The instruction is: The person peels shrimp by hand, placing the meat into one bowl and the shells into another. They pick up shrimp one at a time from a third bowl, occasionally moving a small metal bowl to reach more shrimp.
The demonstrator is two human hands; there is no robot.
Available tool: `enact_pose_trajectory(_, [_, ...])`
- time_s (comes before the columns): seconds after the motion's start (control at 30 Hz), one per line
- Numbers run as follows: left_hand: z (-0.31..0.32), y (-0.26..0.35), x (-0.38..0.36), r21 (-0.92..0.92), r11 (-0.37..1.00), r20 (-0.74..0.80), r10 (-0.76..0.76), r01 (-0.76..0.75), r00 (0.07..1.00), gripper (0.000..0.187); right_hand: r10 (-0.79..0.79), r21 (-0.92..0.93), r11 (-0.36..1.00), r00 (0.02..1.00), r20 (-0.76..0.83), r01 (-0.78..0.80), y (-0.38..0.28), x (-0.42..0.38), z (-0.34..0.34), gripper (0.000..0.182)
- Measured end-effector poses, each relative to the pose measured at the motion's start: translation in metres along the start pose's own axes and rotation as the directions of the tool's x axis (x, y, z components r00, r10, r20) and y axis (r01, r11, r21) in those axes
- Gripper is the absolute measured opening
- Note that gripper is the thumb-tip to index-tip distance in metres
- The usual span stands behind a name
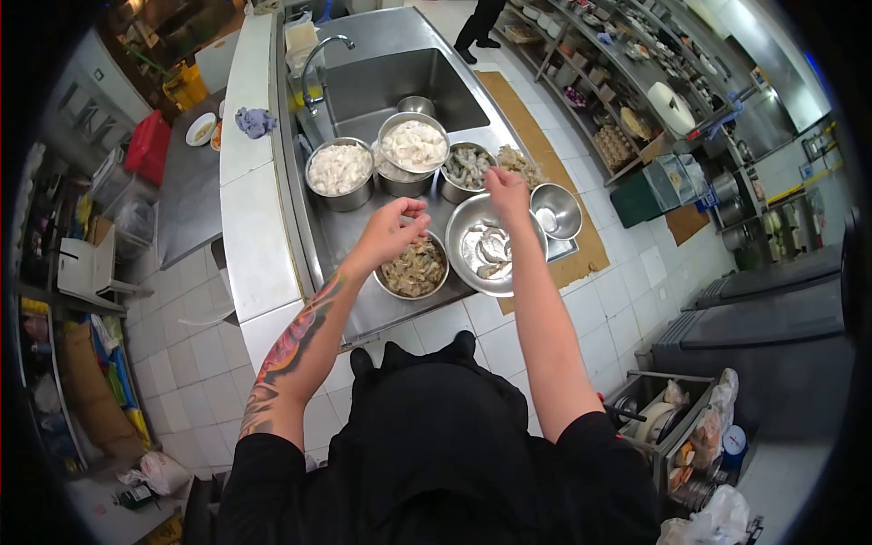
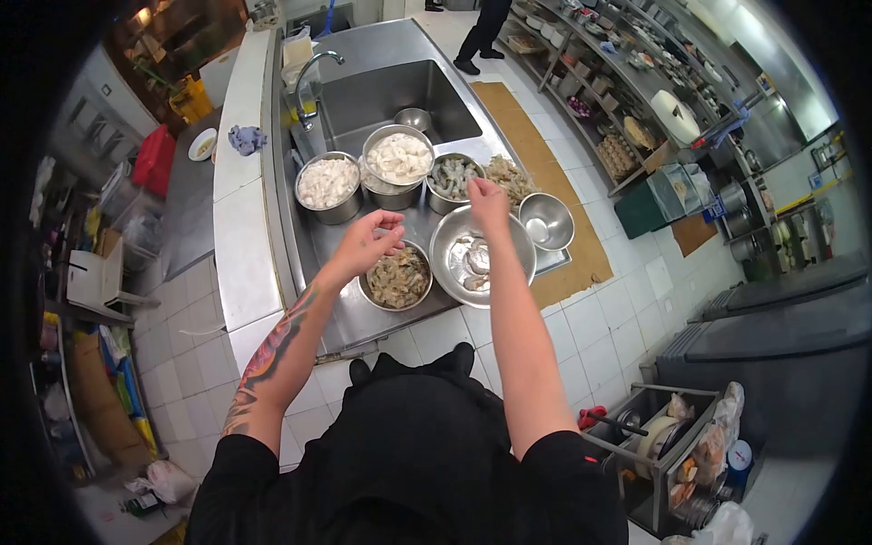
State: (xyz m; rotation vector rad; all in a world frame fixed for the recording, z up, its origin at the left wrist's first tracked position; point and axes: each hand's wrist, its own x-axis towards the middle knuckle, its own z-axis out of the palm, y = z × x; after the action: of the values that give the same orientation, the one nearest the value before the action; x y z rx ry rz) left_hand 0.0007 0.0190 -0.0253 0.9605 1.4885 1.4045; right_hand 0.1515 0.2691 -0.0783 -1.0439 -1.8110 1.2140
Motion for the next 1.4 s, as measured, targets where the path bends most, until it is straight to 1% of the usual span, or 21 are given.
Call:
enact_pose_trajectory(0.03, [0.0,-0.001,0.001,-0.004,1.0,0.003,0.002,-0.002,1.0,0.042,-0.152,-0.32,0.94,0.986,-0.069,0.122,0.016,0.01,-0.013,0.03])
enact_pose_trajectory(0.07, [0.0,-0.004,0.002,0.093,0.996,0.005,0.016,-0.017,1.0,0.042,-0.154,-0.324,0.938,0.986,-0.066,0.125,0.019,0.01,-0.028,0.03])
enact_pose_trajectory(0.1, [-0.002,-0.006,0.002,0.186,0.982,0.001,0.03,-0.03,1.0,0.042,-0.107,-0.457,0.884,0.994,0.008,0.098,0.022,0.005,-0.04,0.025])
enact_pose_trajectory(0.13, [-0.004,-0.002,0.0,0.177,0.984,-0.015,0.029,-0.026,0.999,0.042,-0.048,-0.582,0.809,0.996,0.08,0.085,0.026,-0.004,-0.047,0.021])
enact_pose_trajectory(0.2, [-0.004,0.002,-0.004,0.295,0.95,0.022,0.099,-0.101,0.995,0.04,0.055,-0.734,0.661,0.966,0.252,0.154,0.035,-0.029,-0.054,0.015])
enact_pose_trajectory(0.27, [-0.002,0.003,-0.004,0.325,0.94,0.02,0.107,-0.107,0.994,0.04,0.128,-0.821,0.522,0.931,0.343,0.231,0.065,-0.055,-0.052,0.015])
enact_pose_trajectory(0.4, [0.001,0.009,-0.006,0.443,0.882,0.054,0.152,-0.16,0.987,0.038,0.114,-0.821,0.499,0.918,0.379,0.277,0.091,-0.1,-0.037,0.016])
enact_pose_trajectory(0.47, [0.001,0.002,-0.006,0.475,0.855,0.07,0.201,-0.21,0.977,0.036,-0.035,-0.836,0.441,0.937,0.349,0.328,0.096,-0.108,-0.031,0.018])
enact_pose_trajectory(0.57, [0.005,0.004,-0.005,0.525,0.809,0.115,0.241,-0.265,0.964,0.035,-0.102,-0.826,0.438,0.932,0.348,0.356,0.106,-0.107,-0.031,0.016])
enact_pose_trajectory(0.7, [0.006,0.009,-0.009,0.575,0.765,0.161,0.243,-0.291,0.957,0.036,-0.02,-0.822,0.495,0.949,0.313,0.282,0.084,-0.109,-0.038,0.013])
enact_pose_trajectory(0.83, [0.003,0.01,-0.01,0.594,0.757,0.158,0.223,-0.273,0.962,0.036,-0.006,-0.769,0.618,0.979,0.203,0.163,0.099,-0.103,-0.05,0.021])
enact_pose_trajectory(0.9, [0.0,0.006,-0.006,0.63,0.723,0.225,0.181,-0.284,0.957,0.037,-0.016,-0.733,0.67,0.99,0.141,0.115,0.101,-0.1,-0.05,0.023])
enact_pose_trajectory(0.97, [0.0,0.0,-0.004,0.631,0.711,0.25,0.191,-0.309,0.949,0.037,0.079,-0.376,0.926,0.995,0.069,-0.047,0.099,-0.094,-0.047,0.024])
enact_pose_trajectory(1.0, [0.001,-0.002,-0.005,0.631,0.7,0.279,0.196,-0.334,0.94,0.037,0.079,-0.376,0.925,0.995,0.068,-0.048,0.093,-0.092,-0.043,0.024])
enact_pose_trajectory(1.07, [0.005,-0.001,-0.007,0.634,0.694,0.267,0.218,-0.341,0.939,0.037,0.111,-0.156,0.983,0.986,0.12,-0.092,0.067,-0.093,-0.03,0.021])
enact_pose_trajectory(1.13, [0.007,0.0,-0.008,0.638,0.684,0.261,0.239,-0.353,0.935,0.037,0.084,-0.116,0.991,0.985,0.153,-0.066,0.032,-0.097,-0.022,0.021])
enact_pose_trajectory(1.2, [0.009,0.001,-0.007,0.656,0.63,0.237,0.35,-0.415,0.906,0.038,0.079,-0.119,0.992,0.966,0.245,-0.051,-0.001,-0.099,-0.015,0.023])
enact_pose_trajectory(1.23, [0.01,0.003,-0.007,0.656,0.629,0.239,0.351,-0.417,0.905,0.038,0.073,0.026,0.996,0.941,0.33,-0.087,-0.009,-0.099,-0.011,0.026])
enact_pose_trajectory(1.27, [0.011,0.003,-0.008,0.638,0.637,0.219,0.388,-0.432,0.895,0.039,0.073,0.026,0.996,0.942,0.328,-0.086,-0.016,-0.102,-0.006,0.026])
enact_pose_trajectory(1.33, [0.013,0.003,-0.008,0.619,0.645,0.195,0.425,-0.447,0.884,0.041,0.013,0.189,0.975,0.885,0.465,-0.114,-0.038,-0.11,0.004,0.028])
enact_pose_trajectory(1.4, [0.015,0.006,-0.007,0.457,0.822,0.125,0.318,-0.339,0.94,0.036,0.023,0.234,0.961,0.882,0.471,-0.15,-0.047,-0.118,0.018,0.029])
